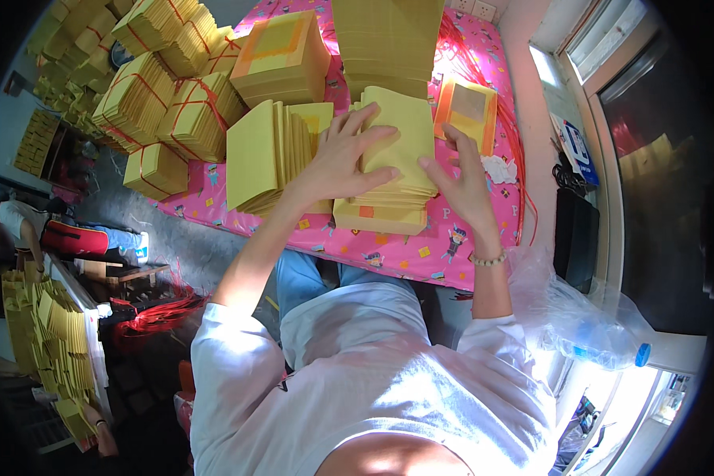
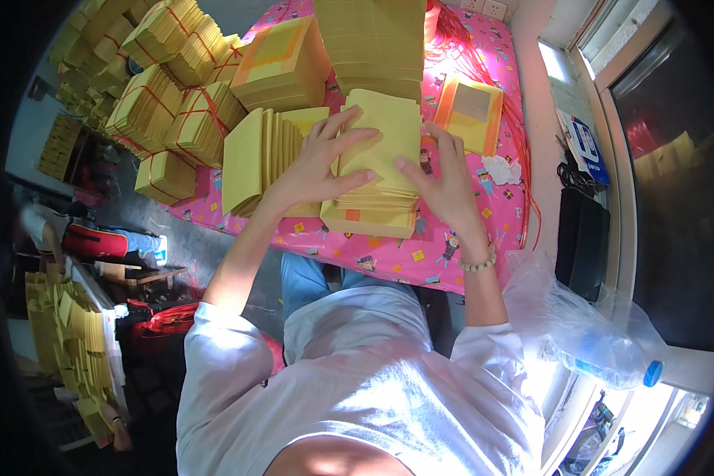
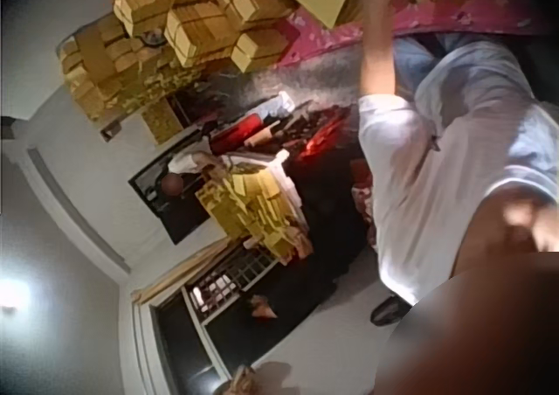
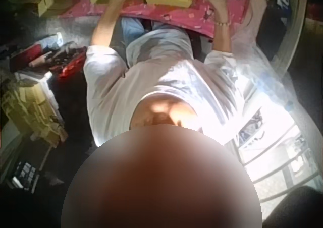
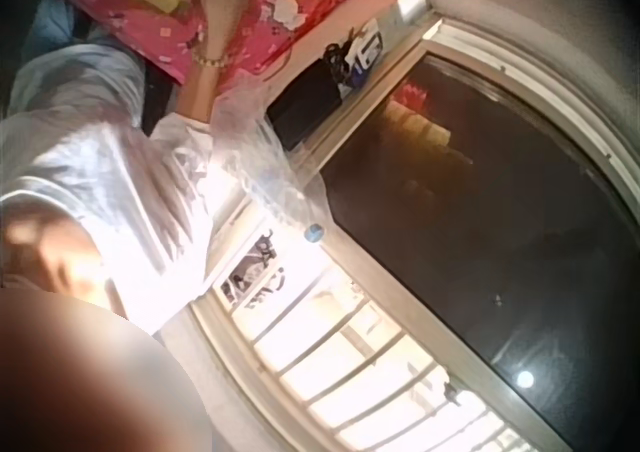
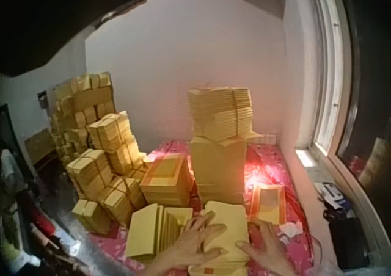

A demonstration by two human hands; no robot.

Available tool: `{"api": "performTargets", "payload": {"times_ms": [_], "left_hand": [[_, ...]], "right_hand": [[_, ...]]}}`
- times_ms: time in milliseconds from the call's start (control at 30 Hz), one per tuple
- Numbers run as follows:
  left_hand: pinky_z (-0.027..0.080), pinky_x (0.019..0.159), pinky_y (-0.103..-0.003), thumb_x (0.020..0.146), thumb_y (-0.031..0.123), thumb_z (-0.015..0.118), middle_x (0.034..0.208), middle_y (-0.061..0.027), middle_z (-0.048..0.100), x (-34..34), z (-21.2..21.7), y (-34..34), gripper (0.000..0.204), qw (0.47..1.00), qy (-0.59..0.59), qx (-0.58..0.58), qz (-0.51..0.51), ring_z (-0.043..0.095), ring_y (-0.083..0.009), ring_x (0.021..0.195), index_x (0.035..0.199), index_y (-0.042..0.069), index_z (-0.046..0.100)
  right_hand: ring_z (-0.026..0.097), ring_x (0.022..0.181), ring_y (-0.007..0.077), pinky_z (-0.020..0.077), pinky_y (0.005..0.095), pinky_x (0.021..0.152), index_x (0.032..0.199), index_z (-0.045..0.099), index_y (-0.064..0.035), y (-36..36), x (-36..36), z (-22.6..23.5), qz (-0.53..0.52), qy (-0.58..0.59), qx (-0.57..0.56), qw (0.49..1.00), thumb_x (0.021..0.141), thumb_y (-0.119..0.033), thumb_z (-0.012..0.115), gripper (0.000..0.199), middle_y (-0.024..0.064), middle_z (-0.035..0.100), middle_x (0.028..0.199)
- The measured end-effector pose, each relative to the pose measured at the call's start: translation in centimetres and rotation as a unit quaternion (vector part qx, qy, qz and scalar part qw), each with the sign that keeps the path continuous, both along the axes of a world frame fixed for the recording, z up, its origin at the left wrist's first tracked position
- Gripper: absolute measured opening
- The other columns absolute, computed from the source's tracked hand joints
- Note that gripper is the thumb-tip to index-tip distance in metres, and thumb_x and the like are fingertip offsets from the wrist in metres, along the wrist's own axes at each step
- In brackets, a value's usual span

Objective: The person stacks yellow paper sheets with a central transparent window, aligning them into neat piles on a pink tablecloth. They then bundle the stacks using red string, tying them securely.

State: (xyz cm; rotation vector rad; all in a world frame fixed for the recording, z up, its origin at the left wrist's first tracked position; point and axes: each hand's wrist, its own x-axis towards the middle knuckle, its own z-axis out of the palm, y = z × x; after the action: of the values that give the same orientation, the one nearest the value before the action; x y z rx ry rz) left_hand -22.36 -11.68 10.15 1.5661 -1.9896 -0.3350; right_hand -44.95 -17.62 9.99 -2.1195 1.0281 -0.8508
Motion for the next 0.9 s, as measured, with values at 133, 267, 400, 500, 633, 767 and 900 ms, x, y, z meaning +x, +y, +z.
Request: {"api": "performTargets", "payload": {"times_ms": [133, 267, 400, 500, 633, 767, 900], "left_hand": [[0.023, 0.108, -0.052, 0.076, 0.051, 0.068, 0.143, -0.0152, 0.036, -0.3, 1.4, -0.5, 0.058, 1.000, -0.029, 0.005, -0.004, 0.027, -0.0389, 0.133, 0.123, 0.018, 0.060], [0.025, 0.107, -0.049, 0.083, 0.049, 0.062, 0.137, -0.0142, 0.043, -0.3, 4.0, -2.9, 0.048, 0.997, -0.052, 0.062, -0.003, 0.031, -0.0349, 0.132, 0.119, 0.017, 0.063], [0.026, 0.106, -0.047, 0.086, 0.049, 0.057, 0.133, -0.0150, 0.047, -0.1, 4.5, -7.0, 0.053, 0.994, -0.111, 0.016, 0.009, 0.035, -0.0342, 0.129, 0.126, 0.014, 0.057], [0.026, 0.107, -0.048, 0.085, 0.051, 0.058, 0.131, -0.0159, 0.047, -0.4, 3.0, -9.0, 0.062, 0.990, -0.134, 0.000, 0.036, 0.037, -0.0351, 0.127, 0.131, 0.011, 0.050], [0.027, 0.108, -0.049, 0.081, 0.054, 0.061, 0.131, -0.0170, 0.047, -0.7, 2.6, -9.7, 0.070, 0.980, -0.166, 0.102, 0.036, 0.038, -0.0354, 0.127, 0.133, 0.008, 0.047], [0.029, 0.107, -0.048, 0.077, 0.057, 0.064, 0.132, -0.0180, 0.046, -0.1, 2.7, -9.5, 0.076, 0.987, -0.120, 0.105, 0.004, 0.038, -0.0366, 0.126, 0.133, 0.008, 0.048], [0.028, 0.108, -0.050, 0.073, 0.059, 0.067, 0.138, -0.0184, 0.040, -0.5, 3.0, -8.6, 0.080, 0.985, -0.147, 0.087, -0.002, 0.033, -0.0392, 0.129, 0.134, 0.012, 0.048]], "right_hand": [[0.040, 0.126, 0.0329, 0.0389, 0.0393, 0.103, 0.140, 0.032, -0.0026, 1.1, -0.3, -2.1, 0.058, -0.073, -0.014, 0.996, 0.079, -0.032, 0.076, 0.081, 0.0209, 0.034, 0.137], [0.039, 0.127, 0.0352, 0.0382, 0.0407, 0.104, 0.140, 0.032, -0.0031, 1.5, 0.2, -3.3, 0.053, -0.052, -0.014, 0.997, 0.079, -0.035, 0.076, 0.082, 0.0225, 0.032, 0.138], [0.039, 0.128, 0.0371, 0.0386, 0.0420, 0.103, 0.140, 0.032, -0.0025, 1.8, 0.6, -3.2, 0.042, -0.055, -0.013, 0.998, 0.079, -0.037, 0.074, 0.082, 0.0235, 0.032, 0.138], [0.039, 0.127, 0.0390, 0.0385, 0.0431, 0.103, 0.140, 0.031, -0.0013, 2.0, 0.6, -2.6, 0.045, -0.036, -0.012, 0.998, 0.082, -0.039, 0.072, 0.081, 0.0244, 0.031, 0.138], [0.039, 0.127, 0.0410, 0.0378, 0.0444, 0.103, 0.140, 0.030, 0.0004, 2.1, 0.6, -2.7, 0.033, -0.036, 0.002, 0.999, 0.084, -0.041, 0.069, 0.080, 0.0258, 0.028, 0.138], [0.036, 0.128, 0.0417, 0.0366, 0.0455, 0.104, 0.140, 0.030, 0.0005, 2.5, 1.3, -2.9, 0.021, -0.049, -0.011, 0.999, 0.084, -0.042, 0.068, 0.080, 0.0266, 0.027, 0.138], [0.033, 0.130, 0.0419, 0.0353, 0.0463, 0.105, 0.139, 0.030, 0.0006, 2.6, 1.2, -2.4, 0.006, -0.028, -0.045, 0.999, 0.082, -0.042, 0.069, 0.081, 0.0262, 0.027, 0.139]]}}
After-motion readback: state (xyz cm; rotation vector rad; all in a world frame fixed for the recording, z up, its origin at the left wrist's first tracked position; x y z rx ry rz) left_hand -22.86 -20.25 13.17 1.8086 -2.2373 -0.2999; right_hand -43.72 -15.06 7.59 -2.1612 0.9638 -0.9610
